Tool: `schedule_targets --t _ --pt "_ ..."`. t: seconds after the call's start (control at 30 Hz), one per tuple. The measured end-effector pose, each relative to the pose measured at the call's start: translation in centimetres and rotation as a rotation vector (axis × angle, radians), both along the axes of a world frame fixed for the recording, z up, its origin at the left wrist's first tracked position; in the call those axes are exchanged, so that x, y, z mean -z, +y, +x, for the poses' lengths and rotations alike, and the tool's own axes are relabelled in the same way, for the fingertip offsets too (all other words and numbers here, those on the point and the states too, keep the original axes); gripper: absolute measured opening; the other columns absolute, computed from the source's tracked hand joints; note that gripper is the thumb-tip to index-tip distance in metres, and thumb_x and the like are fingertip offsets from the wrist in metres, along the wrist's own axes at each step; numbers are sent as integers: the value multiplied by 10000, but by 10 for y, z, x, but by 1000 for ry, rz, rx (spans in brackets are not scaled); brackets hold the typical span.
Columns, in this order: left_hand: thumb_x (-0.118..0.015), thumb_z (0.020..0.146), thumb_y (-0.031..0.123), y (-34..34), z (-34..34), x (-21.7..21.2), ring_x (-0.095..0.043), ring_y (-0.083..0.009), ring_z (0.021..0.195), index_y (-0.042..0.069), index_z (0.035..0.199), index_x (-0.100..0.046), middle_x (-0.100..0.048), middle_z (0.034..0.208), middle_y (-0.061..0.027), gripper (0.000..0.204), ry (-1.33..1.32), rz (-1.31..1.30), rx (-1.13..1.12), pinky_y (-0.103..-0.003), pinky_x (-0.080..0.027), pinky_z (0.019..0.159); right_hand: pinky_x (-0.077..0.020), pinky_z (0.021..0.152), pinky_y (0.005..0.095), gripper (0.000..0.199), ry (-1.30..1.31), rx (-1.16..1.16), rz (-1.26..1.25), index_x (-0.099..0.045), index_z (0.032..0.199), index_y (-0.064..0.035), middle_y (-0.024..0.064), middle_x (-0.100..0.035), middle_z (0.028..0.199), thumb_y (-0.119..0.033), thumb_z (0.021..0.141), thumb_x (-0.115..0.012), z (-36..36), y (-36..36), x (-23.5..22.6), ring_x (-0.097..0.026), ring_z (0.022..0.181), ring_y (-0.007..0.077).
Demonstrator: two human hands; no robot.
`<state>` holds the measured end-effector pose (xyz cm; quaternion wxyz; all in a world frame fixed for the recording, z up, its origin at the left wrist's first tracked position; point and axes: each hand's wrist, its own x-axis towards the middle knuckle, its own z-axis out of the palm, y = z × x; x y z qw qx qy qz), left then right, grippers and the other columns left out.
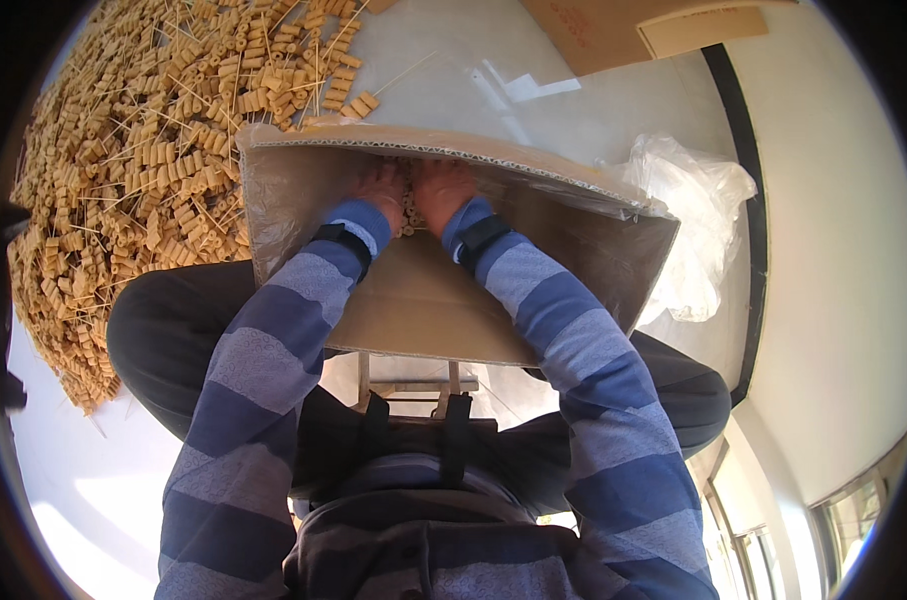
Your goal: The person sits on the floor and repeatedly picks up small ring-shaped snacks and wooden skewers, threads the snacks onto the skewers, and places the completed skewers into a cardboard box. The person handles the items by hand and organizes them in the box.
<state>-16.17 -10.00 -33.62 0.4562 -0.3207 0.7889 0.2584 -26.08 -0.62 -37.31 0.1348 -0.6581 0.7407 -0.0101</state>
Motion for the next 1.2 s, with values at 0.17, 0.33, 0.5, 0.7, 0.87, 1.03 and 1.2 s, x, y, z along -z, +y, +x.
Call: schedule_targets --t 0.17,0.33,0.5,0.7,0.87,1.03,1.2 --pt "-596 869 189 7 0 2 -170 -385 1517 63 1561 -295 -174 1655 -136 765 151 -148 29 -508 -205 1225 -551 900 482 381 -168 54 270 -609 1272 -30 196 -662 1215 -99 903 -541 -21 -5 -15 -657 1094 374" --pt "-448 931 120 2 -5 16 -172 -334 1529 67 1557 -296 -201 1647 -132 647 71 -175 97 -501 -211 1222 -518 971 492 531 -315 56 435 -502 1385 -43 225 -569 1363 -47 859 -568 -31 -11 -25 -626 1165 379" --pt "-533 900 168 -16 -5 20 -120 -392 1528 14 1574 -240 -146 1667 -133 750 111 -50 -52 -463 -157 1253 -466 1049 491 649 -283 55 353 -402 1477 -72 227 -511 1432 -53 852 -572 -24 -18 -16 -570 1246 390" --pt "-458 926 123 -18 -5 9 -141 -347 1537 111 1582 -259 -131 1676 -100 685 69 -72 3 -527 -148 1240 -461 1052 490 589 -296 73 410 -472 1423 -57 228 -537 1404 -54 845 -585 -30 -25 -8 -559 1257 389" --pt "-510 888 67 -14 -7 8 -180 -356 1522 165 1595 -243 -154 1668 -96 762 108 -172 -81 -543 -179 1227 -482 1027 481 565 -305 168 452 -503 1394 -52 218 -592 1343 -56 837 -597 -40 -4 -4 -582 1220 395" --pt "-551 848 24 -13 -9 6 -240 -368 1497 251 1604 -221 -177 1658 -96 856 167 -144 -28 -532 -226 1209 -470 1041 489 512 -216 129 307 -542 1363 -76 205 -611 1325 -135 857 -596 -42 -2 5 -586 1217 397" --pt "-554 835 15 -13 -11 9 -233 -398 1498 313 1599 -213 -175 1659 -94 889 103 -53 -115 -536 -204 1218 -469 1038 498 566 -238 173 361 -517 1399 -98 199 -602 1349 -134 842 -610 -36 -6 9 -583 1224 396"
